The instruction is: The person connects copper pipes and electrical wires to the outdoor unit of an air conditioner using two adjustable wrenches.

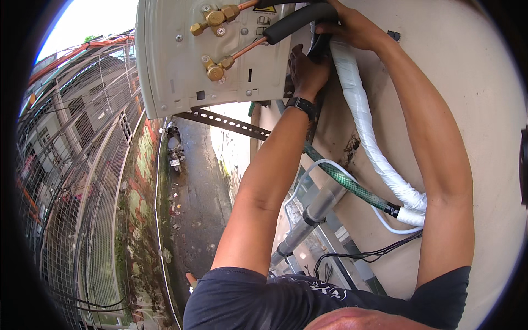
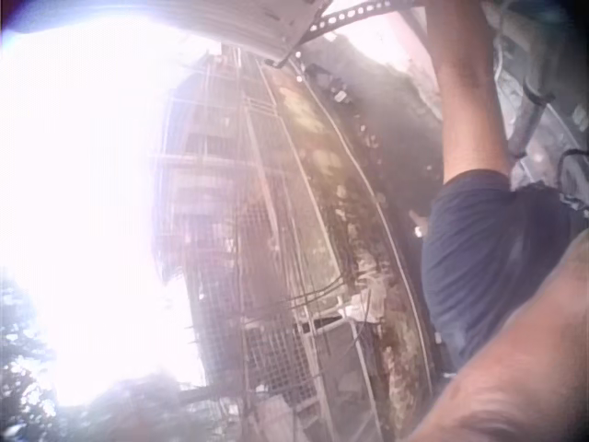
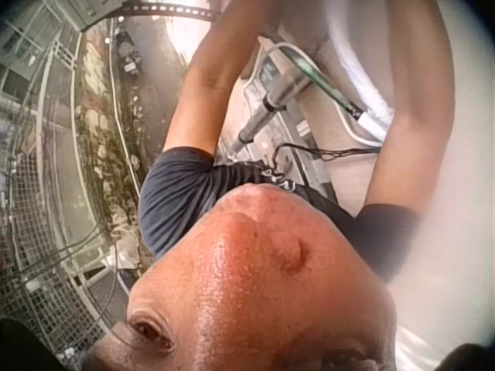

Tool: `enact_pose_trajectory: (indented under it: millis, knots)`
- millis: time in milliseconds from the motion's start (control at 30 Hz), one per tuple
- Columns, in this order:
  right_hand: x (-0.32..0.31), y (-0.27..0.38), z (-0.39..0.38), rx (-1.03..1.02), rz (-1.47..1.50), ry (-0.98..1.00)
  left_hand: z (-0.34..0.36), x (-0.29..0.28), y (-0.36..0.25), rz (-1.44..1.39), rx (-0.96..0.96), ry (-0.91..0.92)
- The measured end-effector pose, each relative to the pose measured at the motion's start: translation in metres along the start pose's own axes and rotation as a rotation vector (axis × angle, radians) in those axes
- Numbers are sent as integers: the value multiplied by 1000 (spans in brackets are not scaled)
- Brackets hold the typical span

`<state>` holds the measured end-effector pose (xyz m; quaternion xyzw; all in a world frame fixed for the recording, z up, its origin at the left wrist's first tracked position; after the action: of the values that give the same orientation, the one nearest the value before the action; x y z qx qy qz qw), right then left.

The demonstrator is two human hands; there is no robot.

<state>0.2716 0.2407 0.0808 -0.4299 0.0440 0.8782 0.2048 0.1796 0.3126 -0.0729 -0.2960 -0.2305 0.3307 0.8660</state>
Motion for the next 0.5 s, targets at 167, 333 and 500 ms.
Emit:
enact_pose_trajectory:
  millis: [167, 333, 500]
  knots:
    - [0, -9, -7, 18, 8, -6, -64, -73, -2, -207, 148, 142]
    - [-6, -13, -13, -3, -101, -64, -134, -88, 49, -209, 102, 325]
    - [-1, -12, -11, 12, -142, -7, -128, -61, 19, 0, 347, 325]
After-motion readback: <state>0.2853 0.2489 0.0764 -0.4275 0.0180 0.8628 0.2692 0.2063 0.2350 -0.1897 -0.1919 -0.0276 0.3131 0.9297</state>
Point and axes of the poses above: each hand's wrist, its own z-axis towards the middle knuckle, its own x-axis out of the palm, y = z × x, the point moved 8 cm from there along z, towards the middle knuckle, and after that the axes turned 2 degrees about -y, right-handed, at the moved point
